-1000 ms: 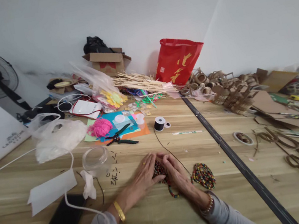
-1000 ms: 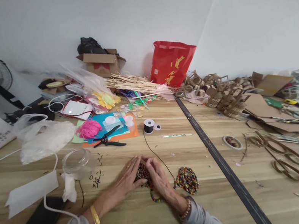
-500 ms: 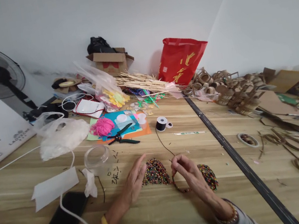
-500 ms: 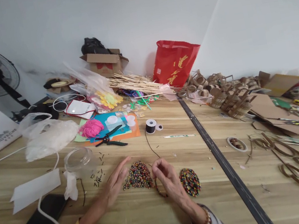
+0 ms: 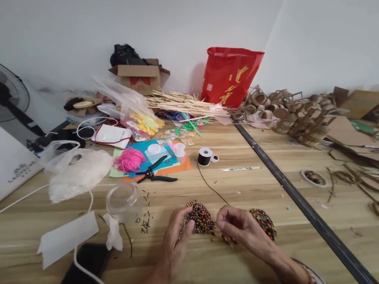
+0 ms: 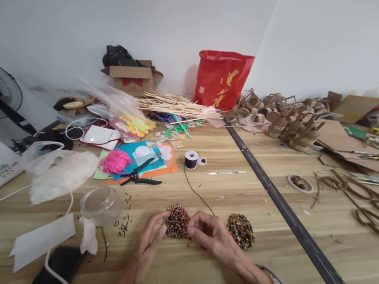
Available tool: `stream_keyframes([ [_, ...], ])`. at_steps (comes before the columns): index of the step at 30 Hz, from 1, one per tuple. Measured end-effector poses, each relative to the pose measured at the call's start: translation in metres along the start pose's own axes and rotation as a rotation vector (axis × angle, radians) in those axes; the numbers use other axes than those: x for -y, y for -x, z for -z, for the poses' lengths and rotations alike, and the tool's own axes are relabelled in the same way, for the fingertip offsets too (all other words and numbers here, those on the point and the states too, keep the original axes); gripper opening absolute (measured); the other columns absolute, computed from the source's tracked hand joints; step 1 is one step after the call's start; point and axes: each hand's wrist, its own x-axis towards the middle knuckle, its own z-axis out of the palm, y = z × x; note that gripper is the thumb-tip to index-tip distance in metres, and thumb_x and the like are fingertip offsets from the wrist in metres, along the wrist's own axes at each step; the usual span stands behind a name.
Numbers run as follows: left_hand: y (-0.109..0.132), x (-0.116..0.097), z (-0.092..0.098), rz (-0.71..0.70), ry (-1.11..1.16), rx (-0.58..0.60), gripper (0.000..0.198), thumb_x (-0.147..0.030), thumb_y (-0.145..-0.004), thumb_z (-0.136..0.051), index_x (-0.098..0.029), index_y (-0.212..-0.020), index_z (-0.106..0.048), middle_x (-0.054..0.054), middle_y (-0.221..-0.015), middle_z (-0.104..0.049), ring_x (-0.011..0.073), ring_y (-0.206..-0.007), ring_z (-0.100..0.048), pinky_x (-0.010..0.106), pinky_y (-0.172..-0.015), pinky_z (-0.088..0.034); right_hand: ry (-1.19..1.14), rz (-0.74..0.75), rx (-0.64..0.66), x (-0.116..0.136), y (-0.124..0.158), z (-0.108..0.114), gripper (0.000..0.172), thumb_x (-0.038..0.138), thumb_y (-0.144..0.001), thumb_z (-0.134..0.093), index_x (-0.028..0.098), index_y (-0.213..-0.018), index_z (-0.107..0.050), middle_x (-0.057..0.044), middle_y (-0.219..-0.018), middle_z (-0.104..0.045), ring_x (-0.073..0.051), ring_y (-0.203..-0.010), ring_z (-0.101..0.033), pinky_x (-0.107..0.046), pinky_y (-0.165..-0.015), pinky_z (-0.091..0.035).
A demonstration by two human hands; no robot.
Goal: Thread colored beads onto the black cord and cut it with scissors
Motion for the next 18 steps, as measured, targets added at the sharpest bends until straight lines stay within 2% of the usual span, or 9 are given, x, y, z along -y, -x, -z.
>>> stream_keyframes([
  [1,0.002,-0.003,0.002,0.000,0.010,0.036,0.038,-0.049,-0.089,-0.042,-0.019,-0.100,-0.062,0.009,-0.105,-0.066,0.0244,-0.104,-0.058,0.036,-0.093,-0.044,0.014,-0.011,0.024,0.000,0.002,-0.002,0.036,0.051,-0.080,-0.062,0.016,-0.075,-0.054,0.004,-0.055,-0.047,-0.007,-0.044,-0.040,-0.018,-0.042,-0.035],
  [3,0.007,-0.005,0.004,0.001,0.029,0.104,0.040,-0.049,-0.089,-0.042,-0.017,-0.075,-0.061,0.005,-0.079,-0.065,0.0212,-0.082,-0.060,0.031,-0.078,-0.047,0.049,-0.037,0.089,-0.003,0.005,-0.009,0.037,0.051,-0.080,-0.062,0.016,-0.075,-0.054,0.005,-0.053,-0.046,-0.006,-0.043,-0.040,-0.017,-0.042,-0.034],
  [7,0.013,-0.004,0.004,0.022,0.005,0.147,0.043,-0.048,-0.089,-0.041,-0.018,-0.063,-0.056,0.000,-0.060,-0.057,0.0165,-0.065,-0.055,0.026,-0.065,-0.043,0.013,-0.092,0.145,-0.017,0.002,-0.020,0.041,0.056,-0.078,-0.061,0.016,-0.074,-0.052,0.006,-0.050,-0.047,-0.006,-0.039,-0.041,-0.018,-0.039,-0.036],
  [10,0.013,-0.002,-0.001,-0.037,-0.115,0.171,0.037,-0.040,-0.090,-0.044,-0.017,-0.065,-0.058,0.000,-0.062,-0.058,0.0163,-0.064,-0.056,0.026,-0.064,-0.043,-0.028,-0.105,0.113,-0.019,-0.003,-0.017,0.042,0.057,-0.076,-0.063,0.016,-0.073,-0.052,0.005,-0.052,-0.048,-0.007,-0.039,-0.044,-0.018,-0.040,-0.040],
  [13,0.014,-0.001,-0.009,-0.195,-0.316,0.267,0.022,-0.026,-0.089,-0.050,-0.018,-0.072,-0.063,0.002,-0.074,-0.063,0.0169,-0.073,-0.058,0.027,-0.070,-0.045,-0.028,-0.083,0.062,-0.011,-0.005,-0.004,0.040,0.054,-0.075,-0.066,0.016,-0.072,-0.053,0.006,-0.051,-0.046,-0.006,-0.040,-0.040,-0.017,-0.039,-0.037],
  [16,0.015,0.002,-0.020,-0.351,-0.534,0.385,0.015,-0.016,-0.089,-0.050,-0.020,-0.090,-0.064,0.005,-0.092,-0.064,0.0194,-0.089,-0.059,0.032,-0.083,-0.046,-0.002,-0.069,0.121,-0.001,-0.005,0.010,0.037,0.051,-0.078,-0.064,0.016,-0.072,-0.054,0.006,-0.050,-0.046,-0.005,-0.040,-0.038,-0.016,-0.038,-0.035],
  [18,0.015,0.008,-0.028,-0.418,-0.679,0.387,0.020,-0.014,-0.088,-0.049,-0.020,-0.103,-0.061,0.007,-0.102,-0.063,0.0229,-0.100,-0.056,0.040,-0.092,-0.043,0.011,-0.092,0.174,0.004,-0.003,0.017,0.035,0.048,-0.078,-0.065,0.016,-0.072,-0.055,0.005,-0.053,-0.048,-0.005,-0.041,-0.039,-0.016,-0.039,-0.035],
])
